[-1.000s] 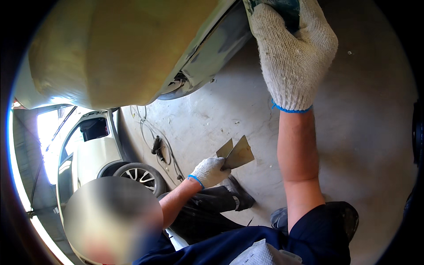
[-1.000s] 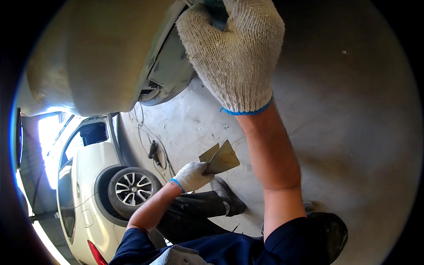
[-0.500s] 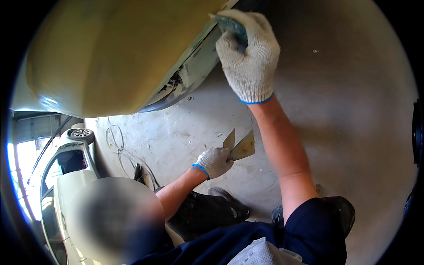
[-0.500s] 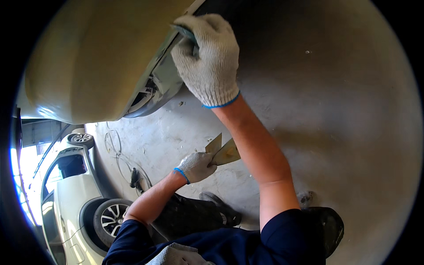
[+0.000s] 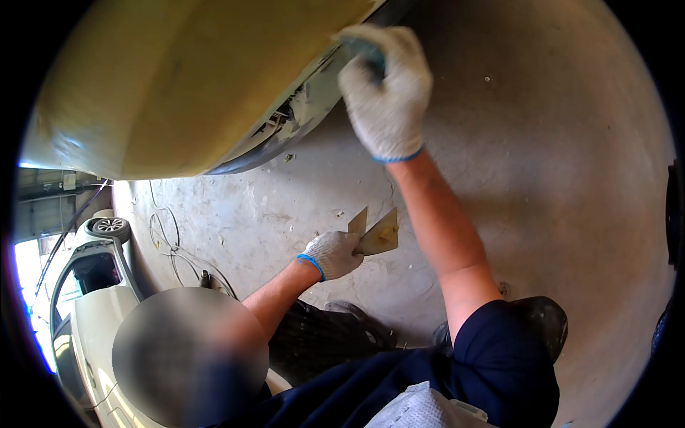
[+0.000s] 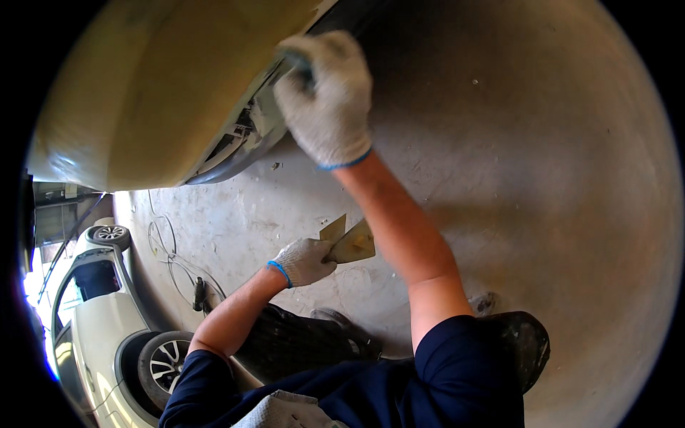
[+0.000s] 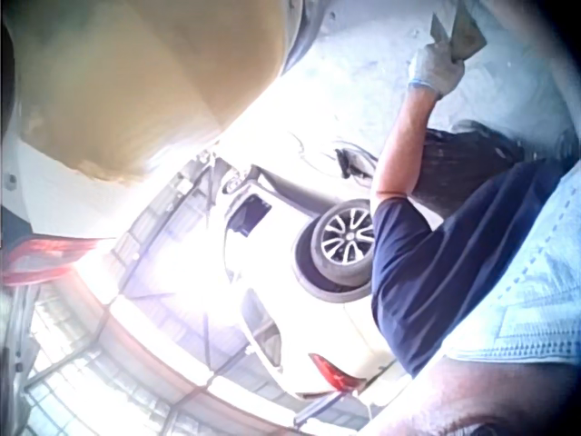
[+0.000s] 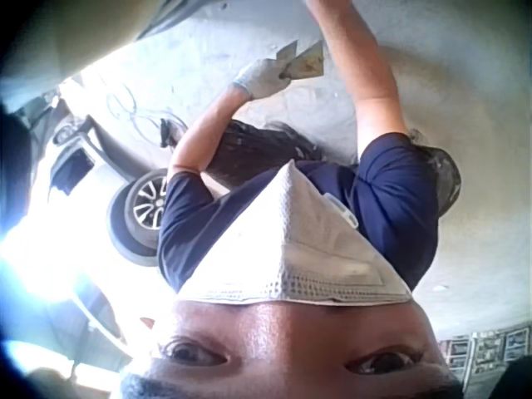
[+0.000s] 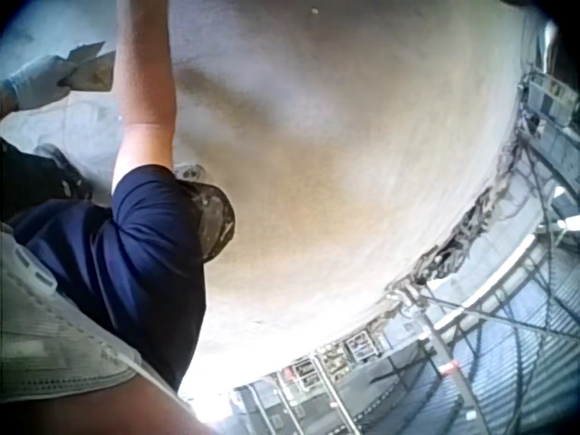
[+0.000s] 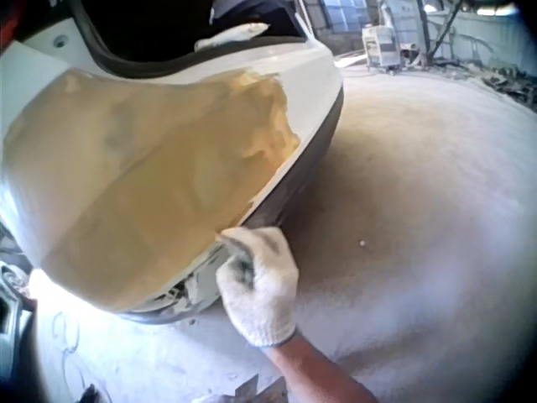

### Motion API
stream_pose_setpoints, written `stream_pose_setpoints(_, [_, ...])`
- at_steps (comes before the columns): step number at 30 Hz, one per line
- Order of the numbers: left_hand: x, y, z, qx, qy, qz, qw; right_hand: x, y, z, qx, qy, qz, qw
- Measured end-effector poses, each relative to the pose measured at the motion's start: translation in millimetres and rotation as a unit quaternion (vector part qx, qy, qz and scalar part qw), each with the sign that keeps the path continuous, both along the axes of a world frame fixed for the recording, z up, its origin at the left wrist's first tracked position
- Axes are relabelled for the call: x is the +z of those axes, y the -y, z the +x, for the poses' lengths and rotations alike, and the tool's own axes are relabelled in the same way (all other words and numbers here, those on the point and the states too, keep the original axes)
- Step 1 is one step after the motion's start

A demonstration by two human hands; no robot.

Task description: The person kneels beside a white car and uses a metal spreader to apply and smooth yellow body filler onto the front bumper. The person repeatedly scoops filler and spreads it evenly across the surface.

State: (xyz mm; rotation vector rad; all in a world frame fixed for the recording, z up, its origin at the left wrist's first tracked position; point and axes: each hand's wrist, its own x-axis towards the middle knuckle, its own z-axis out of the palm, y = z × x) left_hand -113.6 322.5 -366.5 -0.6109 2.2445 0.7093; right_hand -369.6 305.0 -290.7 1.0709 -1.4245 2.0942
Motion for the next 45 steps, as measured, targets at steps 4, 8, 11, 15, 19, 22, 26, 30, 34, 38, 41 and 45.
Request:
stream_pose_setpoints(4, [-5.2, -0.1, 3.3, -0.001, 0.003, 0.001, 1.0, -5.6, -0.2, 20.9, 0.047, 0.04, -0.017, 0.998])
stream_pose_setpoints(8, [1.6, -5.3, -5.6, 0.013, -0.008, 0.001, 1.0, -0.8, -0.3, -32.9, 0.014, 0.067, -0.05, 0.996])
stream_pose_setpoints(11, [1.6, -6.3, -6.0, 0.01, 0.001, -0.002, 1.0, 1.0, 9.2, -36.2, -0.014, 0.054, -0.042, 0.998])
stream_pose_setpoints(15, [-14.3, -3.5, 1.0, 0.001, 0.002, 0.0, 1.0, -2.2, 9.5, 7.9, 0.011, 0.028, -0.002, 1.0])
stream_pose_setpoints(19, [-7.2, -6.8, -6.9, 0.0, -0.014, -0.001, 1.0, -12.9, 9.8, 70.4, 0.097, 0.047, 0.028, 0.994])
stream_pose_setpoints(22, [1.1, -8.8, -10.2, -0.006, -0.017, -0.006, 1.0, -14.6, 0.9, 53.8, 0.122, 0.082, -0.021, 0.989])
stream_pose_setpoints(26, [5.6, -9.7, -9.4, -0.011, 0.013, -0.017, 1.0, -10.5, 6.9, -8.6, 0.022, 0.065, -0.05, 0.996])
stream_pose_setpoints(30, [7.8, -9.4, -6.2, 0.001, 0.029, -0.008, 1.0, -7.8, 9.4, -5.2, 0.007, 0.037, -0.03, 0.999])
stream_pose_setpoints(34, [2.7, -7.3, -4.1, -0.011, 0.027, -0.004, 1.0, -14.2, 16.6, 34.1, 0.008, -0.007, 0.001, 1.0])
stream_pose_setpoints(38, [-9.0, -4.8, 8.1, 0.013, -0.013, 0.031, 0.999, -14.6, 14.9, 93.7, 0.103, 0.016, 0.021, 0.994])
stream_pose_setpoints(41, [-3.0, -5.6, 5.9, 0.006, -0.008, 0.015, 1.0, -12.3, 5.5, 58.2, 0.073, 0.03, -0.029, 0.996])
stream_pose_setpoints(45, [18.7, -7.7, -5.6, -0.007, 0.043, 0.001, 0.999, -16.8, 2.7, -14.1, 0.059, 0.162, -0.025, 0.985])
